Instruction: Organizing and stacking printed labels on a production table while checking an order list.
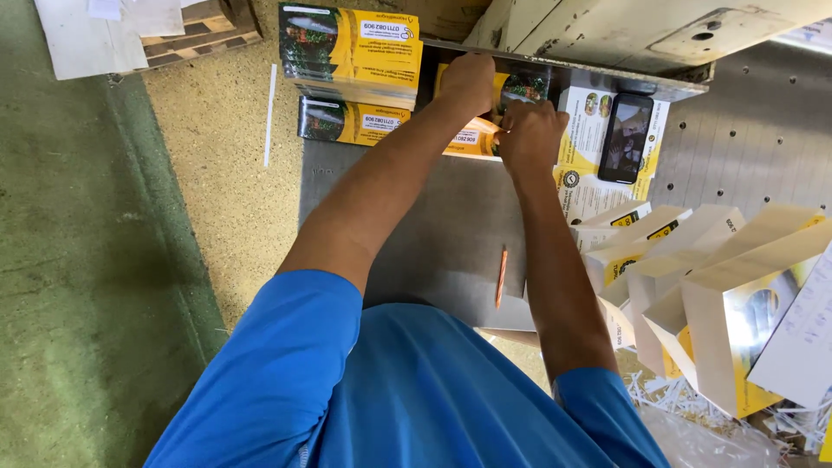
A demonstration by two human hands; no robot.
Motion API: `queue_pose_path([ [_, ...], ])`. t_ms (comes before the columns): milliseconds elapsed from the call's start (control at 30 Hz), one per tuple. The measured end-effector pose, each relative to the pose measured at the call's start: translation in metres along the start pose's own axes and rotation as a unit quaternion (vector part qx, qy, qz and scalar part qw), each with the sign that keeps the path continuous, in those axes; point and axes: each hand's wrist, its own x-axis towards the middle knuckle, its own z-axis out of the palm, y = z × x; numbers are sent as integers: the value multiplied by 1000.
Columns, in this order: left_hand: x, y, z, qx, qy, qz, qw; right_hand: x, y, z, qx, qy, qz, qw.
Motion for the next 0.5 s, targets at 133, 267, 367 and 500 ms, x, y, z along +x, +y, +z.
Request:
queue_pose_path([
  [133, 4, 1, 3, 3, -16, -7, 1000, -34, -13, -36, 38, 42, -87, 995],
  [267, 25, 3, 37, -4, 69, 7, 998, -76, -42, -45, 165, -80, -91, 979],
  [367, 50, 19, 87, 6, 184, 20, 983, -96, -75, 0, 246, -169, -91, 950],
  [500, -104, 76, -3, -107, 254, 95, 957, -69, -134, 46, 244, -178, -147, 942],
])
